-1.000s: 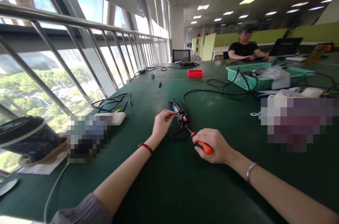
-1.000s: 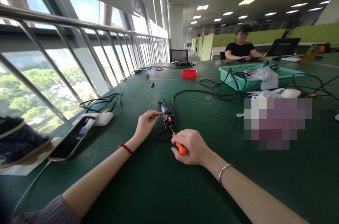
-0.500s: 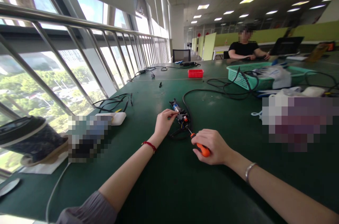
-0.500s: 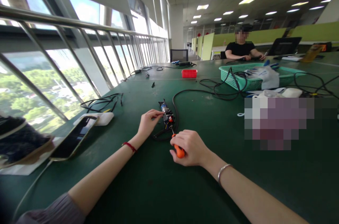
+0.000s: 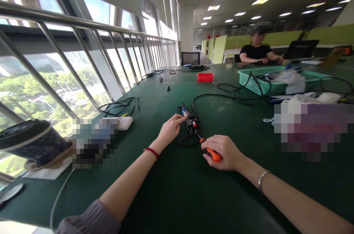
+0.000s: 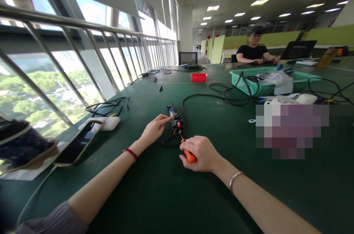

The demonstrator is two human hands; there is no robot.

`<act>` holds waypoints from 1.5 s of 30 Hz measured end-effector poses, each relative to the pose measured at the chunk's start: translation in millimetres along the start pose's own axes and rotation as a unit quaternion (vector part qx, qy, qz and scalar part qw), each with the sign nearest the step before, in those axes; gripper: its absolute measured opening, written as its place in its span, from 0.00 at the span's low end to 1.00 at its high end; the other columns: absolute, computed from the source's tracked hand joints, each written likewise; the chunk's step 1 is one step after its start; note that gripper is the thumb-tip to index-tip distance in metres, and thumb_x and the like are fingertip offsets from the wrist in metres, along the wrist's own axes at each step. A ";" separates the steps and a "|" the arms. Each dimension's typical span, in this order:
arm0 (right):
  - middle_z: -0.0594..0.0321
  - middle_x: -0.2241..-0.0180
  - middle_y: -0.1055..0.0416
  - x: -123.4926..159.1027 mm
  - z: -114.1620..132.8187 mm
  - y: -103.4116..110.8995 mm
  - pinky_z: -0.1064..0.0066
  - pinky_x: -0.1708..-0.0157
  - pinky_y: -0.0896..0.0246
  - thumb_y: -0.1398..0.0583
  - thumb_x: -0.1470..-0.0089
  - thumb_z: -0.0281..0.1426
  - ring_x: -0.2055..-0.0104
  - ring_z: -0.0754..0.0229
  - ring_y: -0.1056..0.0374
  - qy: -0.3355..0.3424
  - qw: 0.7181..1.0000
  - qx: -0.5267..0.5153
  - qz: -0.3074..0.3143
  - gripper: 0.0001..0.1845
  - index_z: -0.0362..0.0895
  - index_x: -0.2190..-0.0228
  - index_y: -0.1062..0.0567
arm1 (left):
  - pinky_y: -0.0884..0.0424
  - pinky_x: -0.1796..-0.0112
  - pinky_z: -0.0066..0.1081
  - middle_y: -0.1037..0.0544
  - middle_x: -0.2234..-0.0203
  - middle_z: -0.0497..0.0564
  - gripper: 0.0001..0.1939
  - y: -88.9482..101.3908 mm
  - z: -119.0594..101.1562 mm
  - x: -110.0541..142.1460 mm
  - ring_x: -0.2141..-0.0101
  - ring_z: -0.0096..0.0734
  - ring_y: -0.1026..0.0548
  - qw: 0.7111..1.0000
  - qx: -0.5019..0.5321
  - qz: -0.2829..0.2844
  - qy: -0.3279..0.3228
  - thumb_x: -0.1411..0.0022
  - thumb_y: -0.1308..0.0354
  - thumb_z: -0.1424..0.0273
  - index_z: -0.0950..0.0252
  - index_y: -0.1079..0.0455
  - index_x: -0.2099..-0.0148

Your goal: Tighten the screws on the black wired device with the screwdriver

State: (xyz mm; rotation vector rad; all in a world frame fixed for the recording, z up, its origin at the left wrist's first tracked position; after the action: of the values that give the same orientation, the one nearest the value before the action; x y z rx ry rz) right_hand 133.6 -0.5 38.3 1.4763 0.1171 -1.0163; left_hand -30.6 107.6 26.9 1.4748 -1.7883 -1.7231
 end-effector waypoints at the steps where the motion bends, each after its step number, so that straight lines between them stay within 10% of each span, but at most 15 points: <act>1: 0.63 0.75 0.27 0.3 -0.7 0.1 0.70 0.72 0.39 0.42 0.52 0.29 0.76 0.64 0.34 -0.001 1.000 0.001 0.003 0.04 0.43 0.71 0.28 | 0.30 0.61 0.26 0.26 0.55 0.49 0.25 2.5 2.4 1.5 0.62 0.28 0.26 1.000 -0.006 0.009 0.002 0.39 0.55 0.81 0.59 0.34 0.42; 14: 0.63 0.75 0.27 -1.4 0.6 1.7 0.71 0.73 0.40 0.42 0.52 0.29 0.76 0.64 0.34 -0.005 1.000 0.007 0.015 0.04 0.43 0.71 0.28 | 0.30 0.63 0.27 0.26 0.61 0.53 0.13 -5.6 -17.0 4.2 0.61 0.31 0.28 0.964 -0.197 0.144 -0.110 0.37 0.50 0.78 0.63 0.26 0.56; 28: 0.63 0.74 0.27 -1.2 0.1 0.2 0.72 0.73 0.40 0.42 0.52 0.30 0.76 0.64 0.35 -0.013 0.999 0.008 0.032 0.04 0.43 0.71 0.28 | 0.28 0.65 0.26 0.24 0.68 0.48 0.05 6.2 -16.7 1.4 0.68 0.27 0.26 0.992 0.111 -0.061 -0.012 0.39 0.45 0.77 0.65 0.29 0.63; 45: 0.63 0.74 0.27 -0.9 -1.0 -2.4 0.72 0.73 0.40 0.42 0.52 0.30 0.76 0.65 0.36 -0.017 0.999 0.004 0.036 0.05 0.43 0.71 0.28 | 0.27 0.64 0.26 0.21 0.68 0.48 0.06 1.5 -13.4 0.2 0.67 0.27 0.24 0.984 0.165 -0.072 -0.006 0.42 0.42 0.78 0.65 0.26 0.64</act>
State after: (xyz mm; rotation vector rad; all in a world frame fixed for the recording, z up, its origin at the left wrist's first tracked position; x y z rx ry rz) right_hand 132.1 1.3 36.9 1.4596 0.0347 -0.9840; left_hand -21.3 99.1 31.7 1.7648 -2.0995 -1.5540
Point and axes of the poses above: each hand's wrist, its own x-axis away from the middle knuckle, its own y-axis out of the back of the hand, z = x × y, the point moved 6 cm from there along -x, towards the middle knuckle
